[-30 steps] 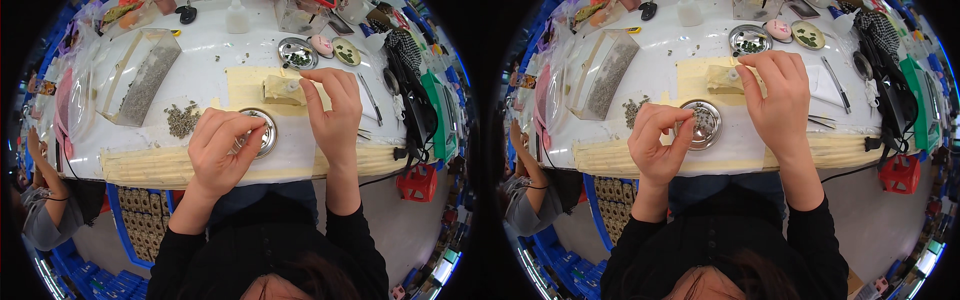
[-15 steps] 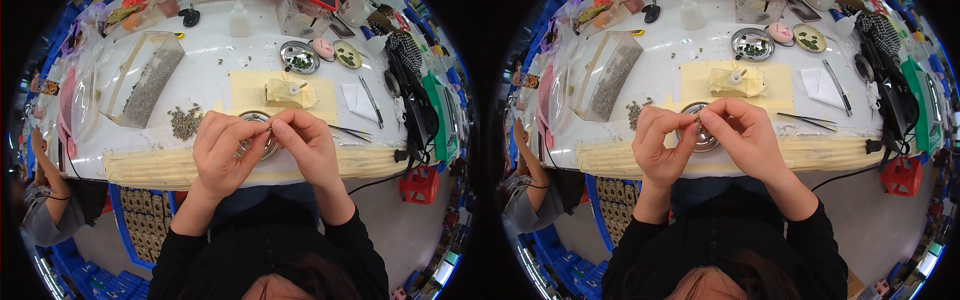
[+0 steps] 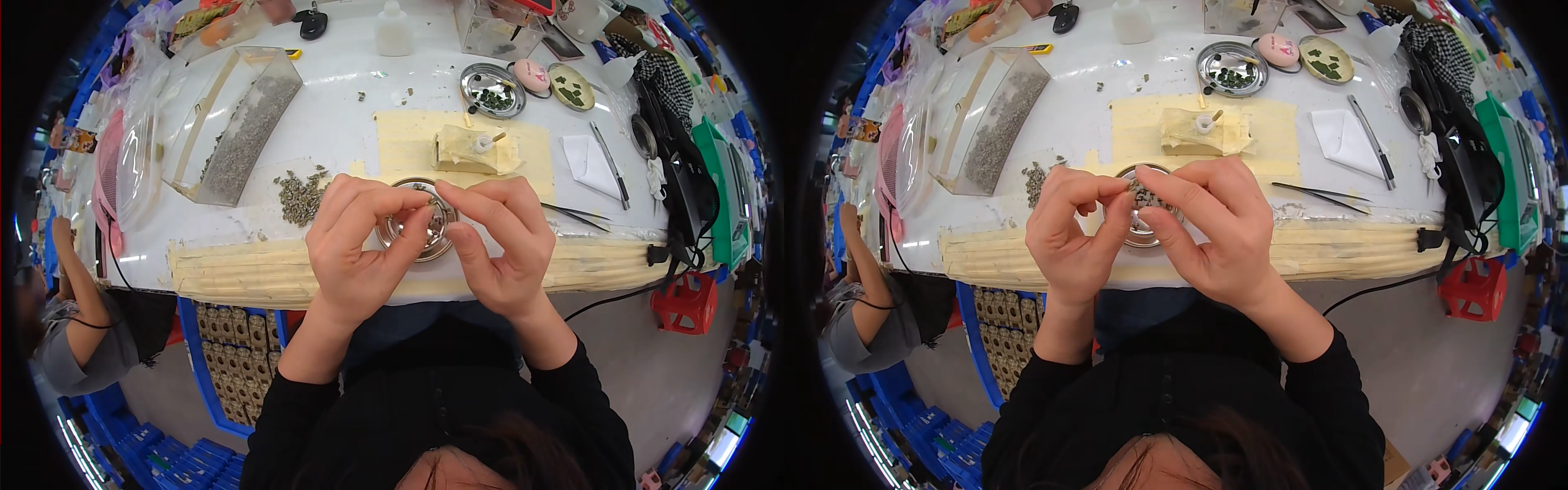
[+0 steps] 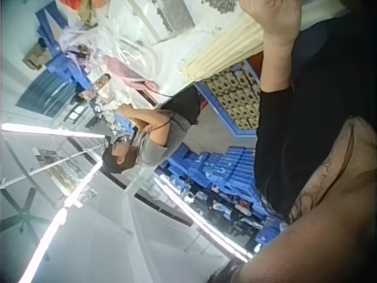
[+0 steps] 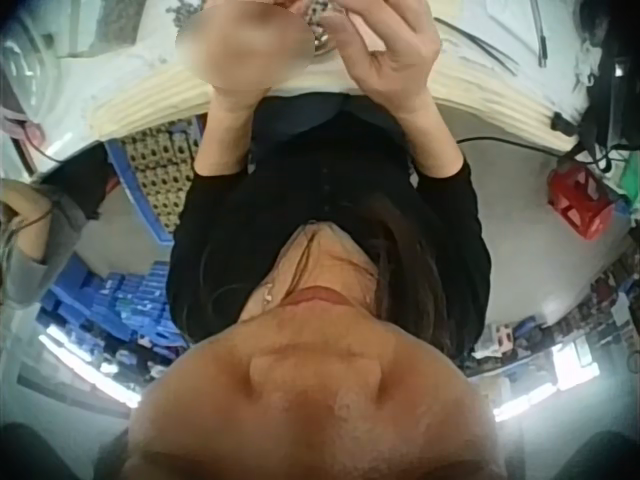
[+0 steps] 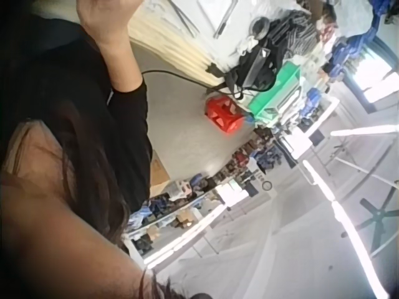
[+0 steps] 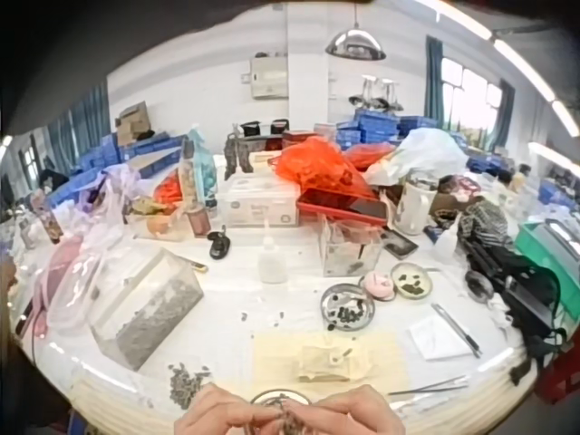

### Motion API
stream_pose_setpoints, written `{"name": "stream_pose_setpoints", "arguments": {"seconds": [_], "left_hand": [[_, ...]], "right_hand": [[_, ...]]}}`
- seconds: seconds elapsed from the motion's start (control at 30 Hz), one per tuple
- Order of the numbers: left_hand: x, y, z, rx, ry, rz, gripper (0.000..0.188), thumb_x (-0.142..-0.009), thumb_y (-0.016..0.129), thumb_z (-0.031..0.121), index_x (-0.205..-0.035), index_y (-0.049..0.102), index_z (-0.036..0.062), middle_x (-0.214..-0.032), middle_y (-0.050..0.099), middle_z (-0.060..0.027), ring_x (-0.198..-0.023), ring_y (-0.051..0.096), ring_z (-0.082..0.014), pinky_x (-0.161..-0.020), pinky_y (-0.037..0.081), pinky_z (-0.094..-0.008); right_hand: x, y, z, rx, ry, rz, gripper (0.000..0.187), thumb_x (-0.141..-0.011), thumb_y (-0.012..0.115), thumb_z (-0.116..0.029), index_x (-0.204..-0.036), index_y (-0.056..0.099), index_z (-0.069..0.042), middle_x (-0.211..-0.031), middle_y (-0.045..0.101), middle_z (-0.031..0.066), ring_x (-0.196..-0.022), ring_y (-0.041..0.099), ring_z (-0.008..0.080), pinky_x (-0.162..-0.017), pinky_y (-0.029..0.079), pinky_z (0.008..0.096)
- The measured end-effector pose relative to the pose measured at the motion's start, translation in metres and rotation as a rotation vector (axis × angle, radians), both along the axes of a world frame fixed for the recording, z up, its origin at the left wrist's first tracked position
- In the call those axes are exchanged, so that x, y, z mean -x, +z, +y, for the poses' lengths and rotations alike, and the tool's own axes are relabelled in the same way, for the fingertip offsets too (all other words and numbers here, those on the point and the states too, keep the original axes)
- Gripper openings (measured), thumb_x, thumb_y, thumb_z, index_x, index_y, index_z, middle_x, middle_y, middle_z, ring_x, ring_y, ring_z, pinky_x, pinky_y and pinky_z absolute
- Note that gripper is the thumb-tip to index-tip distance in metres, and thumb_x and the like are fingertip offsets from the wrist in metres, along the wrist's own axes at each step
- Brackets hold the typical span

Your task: Manually picking up and sorting or assembling small metal pins and components on a workbench.

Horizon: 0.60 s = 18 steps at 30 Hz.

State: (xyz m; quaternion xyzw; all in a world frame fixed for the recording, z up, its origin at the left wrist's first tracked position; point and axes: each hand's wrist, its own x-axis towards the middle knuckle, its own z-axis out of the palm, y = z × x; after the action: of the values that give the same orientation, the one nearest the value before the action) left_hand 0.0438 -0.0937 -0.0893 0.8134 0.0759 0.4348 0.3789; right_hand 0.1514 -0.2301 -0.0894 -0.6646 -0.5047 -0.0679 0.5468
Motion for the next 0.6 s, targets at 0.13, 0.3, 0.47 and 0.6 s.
{"name": "stream_pose_setpoints", "arguments": {"seconds": [0.13,0.3,0.47,0.6], "left_hand": [[0.000,0.000,0.001,-0.031,-0.014,-0.014,0.018,-0.073,0.079,-0.002,-0.088,0.072,0.0052,-0.080,0.068,-0.0034,-0.070,0.058,-0.0183,-0.062,0.044,-0.0296],[-0.002,-0.003,0.000,-0.119,0.040,-0.036,0.020,-0.072,0.080,-0.002,-0.089,0.072,0.0053,-0.080,0.067,-0.0037,-0.070,0.058,-0.0196,-0.062,0.044,-0.0302],[-0.003,-0.006,0.000,-0.102,0.059,-0.004,0.022,-0.071,0.079,-0.003,-0.090,0.072,0.0053,-0.080,0.067,-0.0040,-0.070,0.058,-0.0206,-0.062,0.044,-0.0307],[-0.003,-0.005,0.000,-0.065,0.048,0.008,0.022,-0.071,0.079,-0.003,-0.090,0.072,0.0052,-0.080,0.067,-0.0038,-0.070,0.058,-0.0204,-0.062,0.044,-0.0303]], "right_hand": [[0.001,0.000,-0.001,-0.035,0.289,0.693,0.022,-0.097,0.064,-0.013,-0.113,0.071,0.000,-0.090,0.065,0.0056,-0.078,0.057,0.0129,-0.072,0.047,0.0263],[-0.001,-0.002,-0.006,-0.042,0.438,1.056,0.026,-0.102,0.056,-0.013,-0.117,0.068,0.004,-0.097,0.065,0.0051,-0.082,0.057,0.0099,-0.078,0.048,0.0258],[0.010,0.005,-0.005,0.024,0.075,0.188,0.028,-0.090,0.070,-0.010,-0.117,0.071,-0.002,-0.092,0.064,0.0072,-0.077,0.057,0.0160,-0.068,0.047,0.0280],[0.010,0.002,0.000,0.007,0.016,-0.111,0.035,-0.081,0.076,-0.008,-0.116,0.072,-0.006,-0.089,0.064,0.0074,-0.073,0.056,0.0214,-0.064,0.046,0.0305]]}}
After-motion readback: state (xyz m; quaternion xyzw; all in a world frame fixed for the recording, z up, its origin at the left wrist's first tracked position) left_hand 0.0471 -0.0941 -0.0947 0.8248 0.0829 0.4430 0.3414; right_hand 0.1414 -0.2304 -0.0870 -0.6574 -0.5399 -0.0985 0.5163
